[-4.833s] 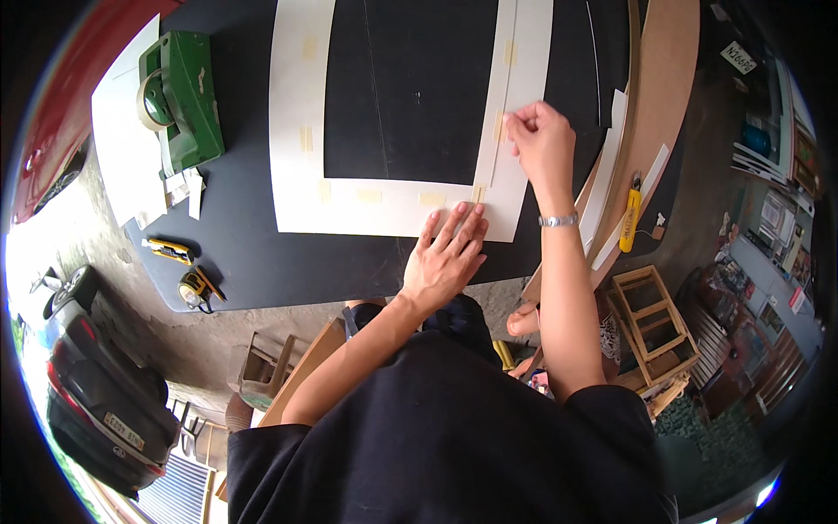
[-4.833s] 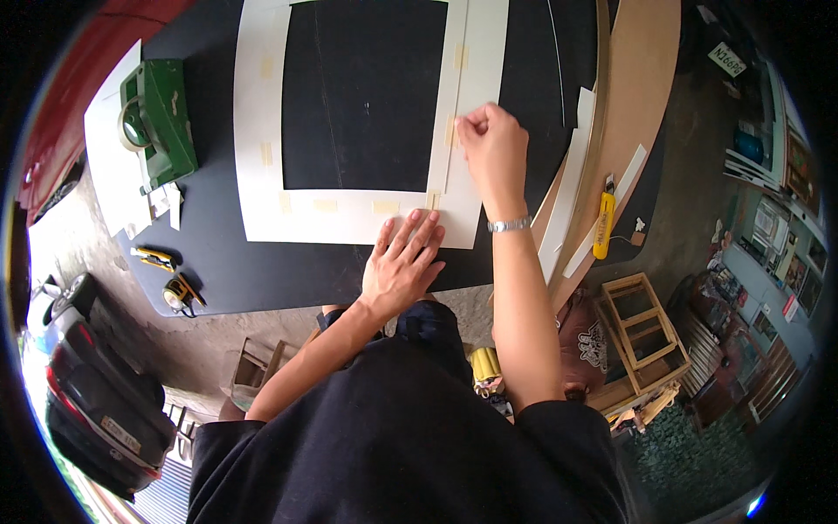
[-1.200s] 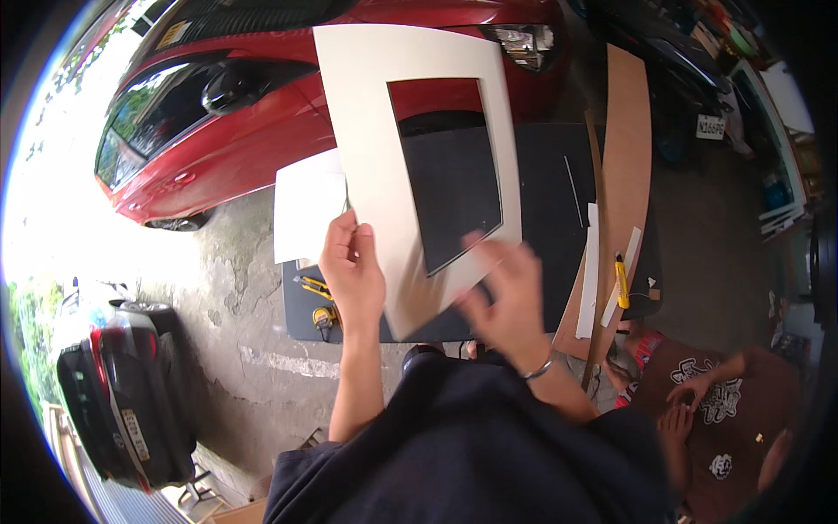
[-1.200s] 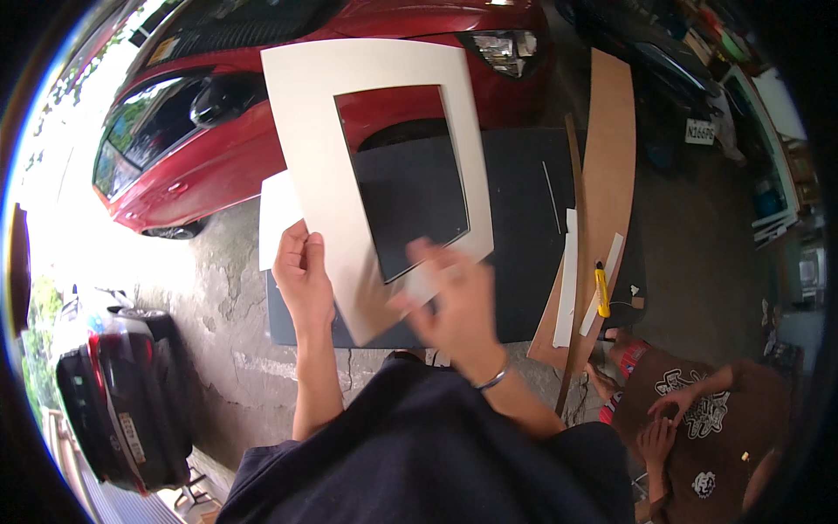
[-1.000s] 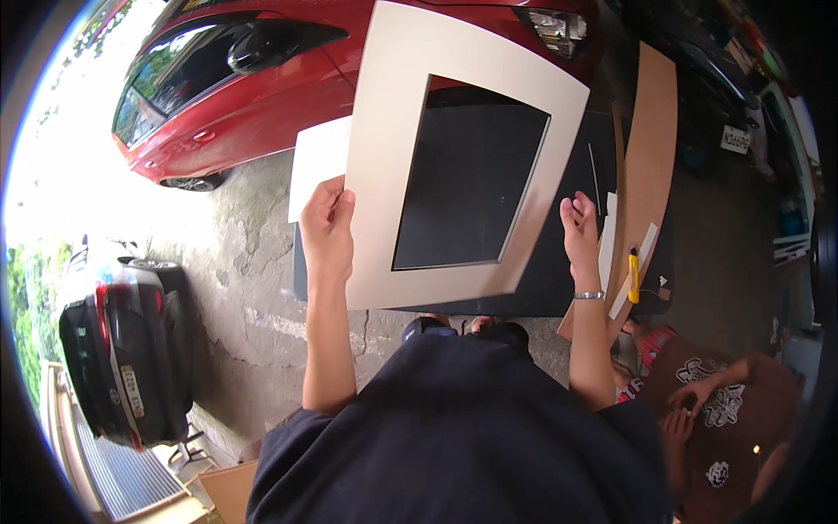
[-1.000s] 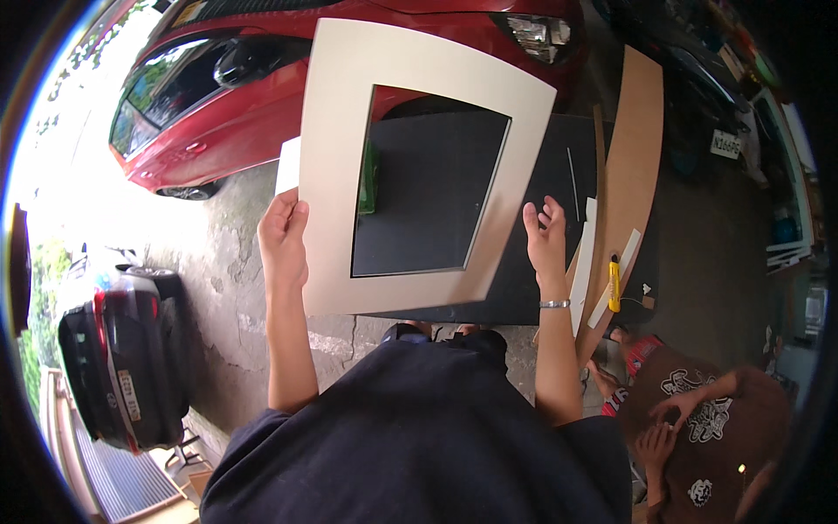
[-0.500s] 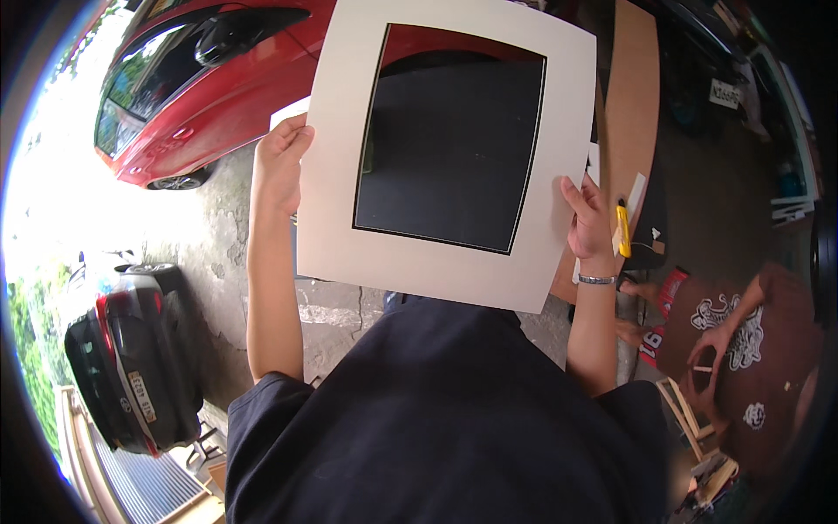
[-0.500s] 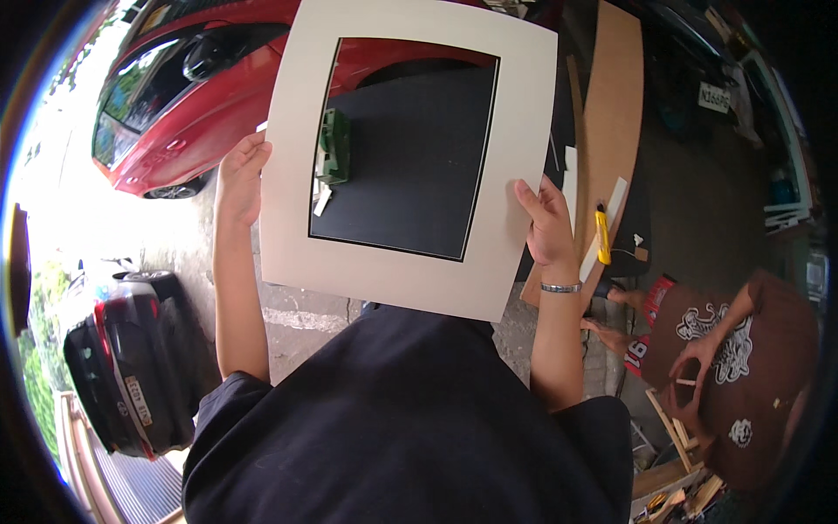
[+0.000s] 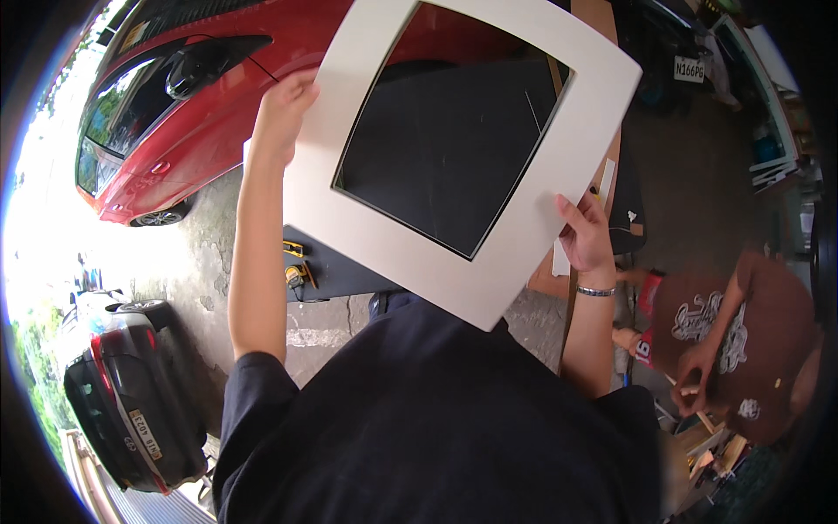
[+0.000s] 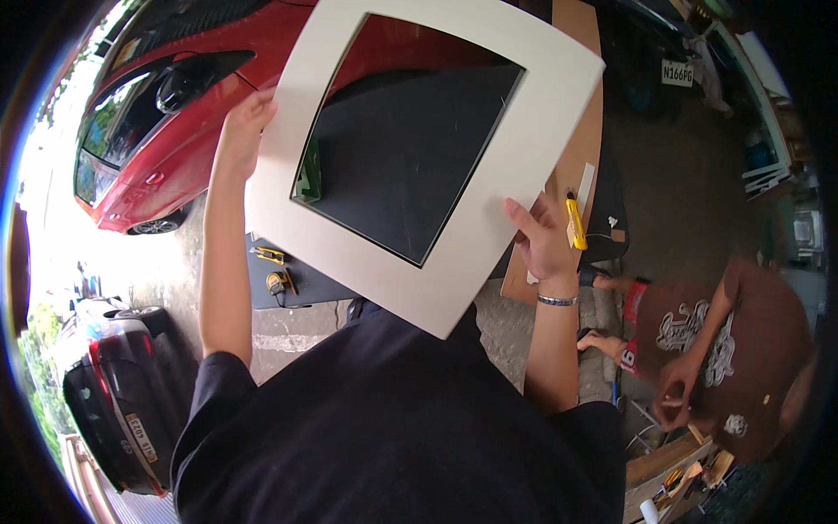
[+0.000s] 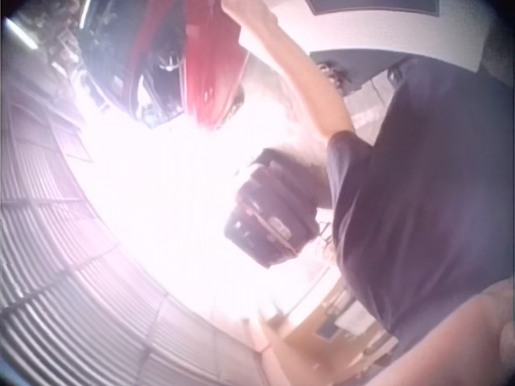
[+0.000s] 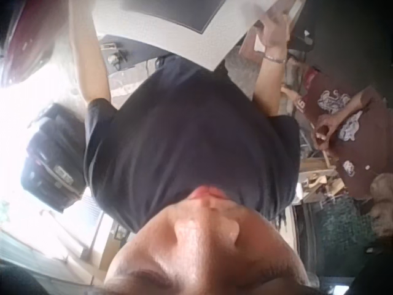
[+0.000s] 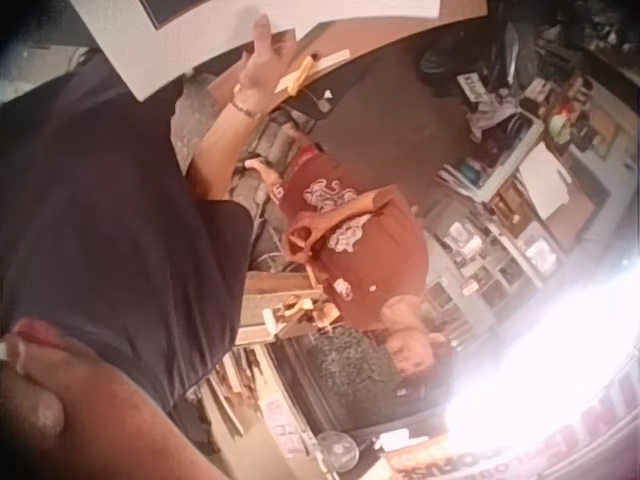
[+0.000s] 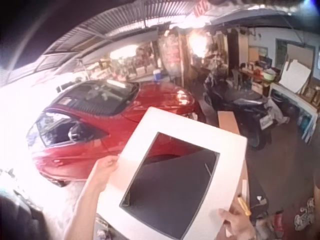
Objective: The person assembles a picture frame by applying double-sided tape to the edges of a white mat board and attaching it to a black backing. They use a utility knife to trim the tape and repeatedly adjust the alignment of the mat and backing.
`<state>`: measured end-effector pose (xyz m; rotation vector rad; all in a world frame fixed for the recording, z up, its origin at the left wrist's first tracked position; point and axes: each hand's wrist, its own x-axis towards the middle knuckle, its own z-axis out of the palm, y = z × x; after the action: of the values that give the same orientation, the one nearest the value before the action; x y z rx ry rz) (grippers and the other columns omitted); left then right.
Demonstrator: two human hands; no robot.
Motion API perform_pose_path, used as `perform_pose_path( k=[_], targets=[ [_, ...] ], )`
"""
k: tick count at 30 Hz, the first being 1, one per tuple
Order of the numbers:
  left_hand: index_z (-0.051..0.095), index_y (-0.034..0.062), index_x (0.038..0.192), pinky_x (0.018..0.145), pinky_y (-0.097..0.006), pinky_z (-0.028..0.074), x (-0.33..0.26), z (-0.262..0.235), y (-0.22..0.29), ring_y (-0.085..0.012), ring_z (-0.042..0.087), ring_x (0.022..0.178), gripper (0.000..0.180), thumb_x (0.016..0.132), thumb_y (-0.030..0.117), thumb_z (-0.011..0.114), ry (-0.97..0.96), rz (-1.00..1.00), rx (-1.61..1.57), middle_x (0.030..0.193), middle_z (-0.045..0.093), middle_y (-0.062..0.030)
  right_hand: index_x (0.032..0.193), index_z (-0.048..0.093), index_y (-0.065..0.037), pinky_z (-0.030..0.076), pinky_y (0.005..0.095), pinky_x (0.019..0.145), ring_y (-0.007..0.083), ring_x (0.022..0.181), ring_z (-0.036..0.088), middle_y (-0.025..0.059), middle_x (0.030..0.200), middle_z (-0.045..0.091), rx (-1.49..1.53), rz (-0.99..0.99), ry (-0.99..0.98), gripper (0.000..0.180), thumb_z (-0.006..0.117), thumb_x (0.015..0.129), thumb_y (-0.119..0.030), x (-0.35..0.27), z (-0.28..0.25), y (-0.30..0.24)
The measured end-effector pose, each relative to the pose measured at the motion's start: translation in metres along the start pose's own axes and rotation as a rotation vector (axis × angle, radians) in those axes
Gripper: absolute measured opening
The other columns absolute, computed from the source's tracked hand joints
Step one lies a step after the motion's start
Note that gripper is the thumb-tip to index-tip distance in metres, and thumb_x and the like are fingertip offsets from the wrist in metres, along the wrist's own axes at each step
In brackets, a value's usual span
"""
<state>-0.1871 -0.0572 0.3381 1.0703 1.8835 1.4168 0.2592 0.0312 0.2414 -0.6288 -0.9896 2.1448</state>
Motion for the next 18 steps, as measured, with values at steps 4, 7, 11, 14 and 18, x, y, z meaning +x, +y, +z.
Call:
perform_pose_path(
  k=[4,7,11,14,18],
  targets=[
    [0.065,-0.0019,0.129,0.102,-0.030,0.048,0.075,0.024,0.058,-0.0162,0.064,0.115,0.032,0.102,0.015,0.062,-0.074,0.350,0.278,0.120,0.070,-0.0081,0.126,0.062,-0.005,0.065,0.0389,0.078,0.0205,0.101,0.073,0.0070,0.117,0.071,0.001,-0.014,-0.023,0.026,0.064,0.101,-0.010,0.025,-0.009,0.024],
    [0.064,-0.0016,0.131,0.099,-0.031,0.049,0.093,0.048,0.105,-0.0149,0.065,0.109,0.035,0.101,0.017,0.066,0.073,0.543,0.202,0.121,0.071,-0.0087,0.125,0.063,-0.010,0.064,0.0367,0.076,0.0206,0.101,0.073,0.0068,0.116,0.071,0.188,-0.080,0.043,0.025,0.065,0.100,-0.011,0.039,-0.003,0.031],
    [0.064,-0.0005,0.121,0.097,-0.030,0.049,0.043,0.063,0.059,-0.0161,0.066,0.106,0.029,0.101,0.020,0.066,0.516,0.627,0.024,0.111,0.071,-0.0065,0.119,0.066,-0.013,0.062,0.0327,0.071,0.0203,0.100,0.072,0.0041,0.112,0.072,0.357,-0.143,0.134,0.019,0.064,0.101,-0.010,0.028,-0.009,0.053],
    [0.050,0.0035,0.138,0.091,-0.029,0.051,-0.026,0.083,-0.050,-0.0164,0.062,0.110,0.050,0.104,0.037,0.062,0.497,-0.053,-0.209,0.119,0.065,-0.0063,0.119,0.066,-0.014,0.063,0.0361,0.076,0.0208,0.105,0.071,0.0037,0.113,0.072,0.406,-0.092,0.171,0.019,0.063,0.101,-0.010,0.008,-0.010,0.082],
    [0.062,-0.0001,0.122,0.076,-0.023,0.046,-0.129,0.115,-0.133,-0.0079,0.058,0.087,0.033,0.102,0.025,0.066,0.043,-0.417,-0.433,0.096,0.066,-0.0009,0.119,0.065,-0.014,0.064,0.0403,0.084,0.0217,0.108,0.070,0.0046,0.117,0.071,0.426,0.017,0.279,0.018,0.063,0.101,-0.013,-0.013,-0.012,0.122]
  ],
)
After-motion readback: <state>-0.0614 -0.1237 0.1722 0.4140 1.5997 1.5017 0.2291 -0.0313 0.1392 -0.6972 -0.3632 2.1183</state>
